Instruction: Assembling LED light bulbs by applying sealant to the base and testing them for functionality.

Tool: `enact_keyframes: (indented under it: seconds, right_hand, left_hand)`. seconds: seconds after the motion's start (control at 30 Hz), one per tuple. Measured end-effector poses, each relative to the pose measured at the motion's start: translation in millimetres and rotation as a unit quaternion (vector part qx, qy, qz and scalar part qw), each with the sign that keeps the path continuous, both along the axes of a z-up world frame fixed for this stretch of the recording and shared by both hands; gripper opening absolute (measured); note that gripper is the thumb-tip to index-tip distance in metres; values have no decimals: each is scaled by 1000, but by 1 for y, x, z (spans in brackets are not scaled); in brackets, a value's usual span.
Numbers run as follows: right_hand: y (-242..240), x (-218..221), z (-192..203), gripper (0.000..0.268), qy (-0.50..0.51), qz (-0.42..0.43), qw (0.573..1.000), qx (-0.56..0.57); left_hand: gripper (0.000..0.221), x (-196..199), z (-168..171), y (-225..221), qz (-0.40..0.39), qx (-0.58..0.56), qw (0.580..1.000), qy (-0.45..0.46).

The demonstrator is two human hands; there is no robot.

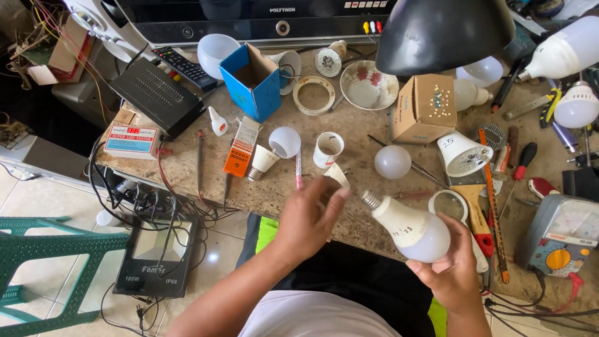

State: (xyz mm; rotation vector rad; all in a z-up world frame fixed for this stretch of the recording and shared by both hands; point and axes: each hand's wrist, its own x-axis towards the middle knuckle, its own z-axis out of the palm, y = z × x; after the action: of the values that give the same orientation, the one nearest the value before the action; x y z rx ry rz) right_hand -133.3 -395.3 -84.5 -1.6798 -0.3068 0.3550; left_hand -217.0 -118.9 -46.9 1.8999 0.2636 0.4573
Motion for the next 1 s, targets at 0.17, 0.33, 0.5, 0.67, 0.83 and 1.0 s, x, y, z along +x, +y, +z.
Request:
enact_keyframes:
  seconds: [0.17, 0.33, 0.5, 0.67, 0.83, 1.0]
  right_hand:
    - [-3, 1, 1, 98, 3, -29, 999, 15]
    - [-3, 4, -2, 97, 9, -7, 1000, 1]
    - [2, 4, 1, 95, -1, -4, 1000, 3]
    - [-3, 7, 0, 94, 4, -20, 1000, 24]
    - [-6, 10, -2, 94, -31, -16, 999, 11]
    - [5, 12, 5, 93, -22, -39, 999, 7]
  left_hand:
    - [41, -10, -20, 56, 243, 393, 883, 77]
    - [90, -5, -54, 86, 223, 451, 844, 187]
    - [95, 14, -62, 91, 245, 429, 837, 234]
    - [67, 7, -64, 92, 277, 415, 857, 128]
    - [65, -15, -54, 81, 293, 201, 935, 7]
    - [84, -19, -62, 81, 192, 199, 930, -241]
